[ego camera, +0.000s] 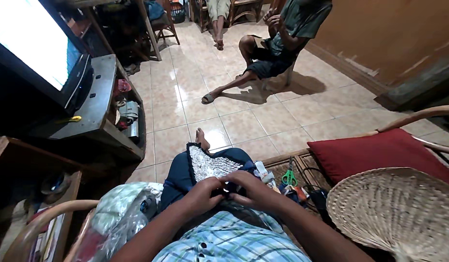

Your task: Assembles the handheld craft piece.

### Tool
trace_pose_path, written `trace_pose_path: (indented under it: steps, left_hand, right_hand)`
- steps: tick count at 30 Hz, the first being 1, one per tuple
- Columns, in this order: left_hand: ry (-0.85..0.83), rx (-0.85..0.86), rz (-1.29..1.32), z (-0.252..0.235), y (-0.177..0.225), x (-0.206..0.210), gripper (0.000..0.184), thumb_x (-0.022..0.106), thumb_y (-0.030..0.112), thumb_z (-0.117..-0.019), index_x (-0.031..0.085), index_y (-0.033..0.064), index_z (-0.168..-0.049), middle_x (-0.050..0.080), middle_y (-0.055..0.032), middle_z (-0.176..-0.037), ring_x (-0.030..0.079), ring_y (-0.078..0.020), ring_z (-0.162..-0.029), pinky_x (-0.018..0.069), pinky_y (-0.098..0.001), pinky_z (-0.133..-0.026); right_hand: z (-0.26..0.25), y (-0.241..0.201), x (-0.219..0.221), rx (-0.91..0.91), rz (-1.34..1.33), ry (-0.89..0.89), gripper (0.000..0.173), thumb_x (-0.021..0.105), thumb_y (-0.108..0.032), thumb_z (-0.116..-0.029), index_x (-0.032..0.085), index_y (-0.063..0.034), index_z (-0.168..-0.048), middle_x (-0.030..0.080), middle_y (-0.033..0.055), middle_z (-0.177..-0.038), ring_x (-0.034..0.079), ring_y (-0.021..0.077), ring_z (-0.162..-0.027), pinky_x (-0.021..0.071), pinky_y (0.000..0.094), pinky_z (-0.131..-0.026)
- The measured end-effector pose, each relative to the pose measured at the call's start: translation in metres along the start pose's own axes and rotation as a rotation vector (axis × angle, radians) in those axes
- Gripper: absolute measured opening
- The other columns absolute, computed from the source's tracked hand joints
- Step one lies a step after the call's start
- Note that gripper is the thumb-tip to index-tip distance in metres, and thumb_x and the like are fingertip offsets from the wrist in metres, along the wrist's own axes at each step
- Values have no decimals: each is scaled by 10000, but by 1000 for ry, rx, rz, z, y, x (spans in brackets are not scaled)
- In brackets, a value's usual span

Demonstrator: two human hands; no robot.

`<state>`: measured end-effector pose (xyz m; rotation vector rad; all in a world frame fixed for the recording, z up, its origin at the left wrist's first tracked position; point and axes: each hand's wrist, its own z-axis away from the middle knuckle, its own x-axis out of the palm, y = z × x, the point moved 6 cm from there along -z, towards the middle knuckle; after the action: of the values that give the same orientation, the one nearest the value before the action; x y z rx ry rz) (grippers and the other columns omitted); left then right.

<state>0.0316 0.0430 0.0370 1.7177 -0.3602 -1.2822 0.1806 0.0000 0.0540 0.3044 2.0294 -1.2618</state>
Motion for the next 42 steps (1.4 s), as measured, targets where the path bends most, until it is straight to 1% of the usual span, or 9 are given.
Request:
trace_pose_path:
  steps: [4,7,10,14,18,22,28,35,42]
  left_hand:
    - [32,133,-161,1,12,-24,166,643,49,-955,719,1,-1094,708,-163,-1018,694,-261,-953,568,-410,-895]
    - [-39,83,-170,0,10,-39,215,623,46,-969,703,6,-1165,713,-155,-1038,693,-247,-960,562,-405,-905]
    - [-102,125,-122,-6,16,-46,231,628,56,-975,692,14,-1193,708,-132,-1014,668,-183,-860,563,-337,-819]
    - [83,312,-202,-20,36,-49,144,644,71,-963,739,33,-1064,736,-109,-1003,698,-203,-936,554,-389,-898]
    - [422,248,-315,-18,32,-46,167,681,130,-945,746,25,-1057,733,-138,-1035,703,-278,-1008,554,-457,-935]
    - [148,-65,-202,-8,4,-19,407,718,336,-942,703,-34,-1112,716,-178,-1053,690,-295,-1020,545,-466,-956]
    - [46,-244,94,-8,-20,2,289,651,237,-997,727,-27,-1089,727,-152,-1008,695,-183,-928,550,-367,-910]
    - [-60,-229,-2,-9,-15,-7,321,547,244,-1049,728,-5,-1140,722,-164,-1096,688,-227,-1038,519,-418,-986]
    - [-4,-190,181,-23,9,-43,312,567,156,-1033,591,-1,-1301,688,-69,-915,643,-82,-755,551,-266,-737]
  right_hand:
    - [2,5,-3,-75,175,65,146,708,-204,-928,750,-87,-1005,725,74,-914,688,265,-915,526,500,-908]
    - [5,2,-12,-19,271,20,103,702,-197,-922,759,-112,-910,722,64,-875,684,283,-911,520,519,-888]
    - [1,0,-14,149,201,-213,173,714,-218,-939,761,-52,-960,702,148,-992,643,365,-1023,483,575,-937]
    - [-19,-2,3,122,75,-219,343,700,-265,-951,698,2,-1167,691,196,-1113,631,382,-1102,442,589,-1017]
    - [-24,23,13,216,-140,-11,248,556,-152,-1005,720,34,-988,683,153,-917,649,241,-913,506,431,-900]
    - [-16,36,4,298,-223,109,343,513,-241,-1056,735,19,-1031,659,119,-946,605,155,-938,483,325,-900]
    - [-4,44,0,360,-213,400,324,497,-189,-1047,741,1,-954,648,74,-888,604,113,-888,498,283,-844]
    - [0,49,7,444,-517,344,248,518,-171,-1049,719,-31,-1006,688,7,-952,639,26,-869,543,226,-821]
    - [-4,42,11,454,-655,238,142,628,-138,-989,681,-21,-1050,675,-39,-891,631,6,-791,545,207,-770]
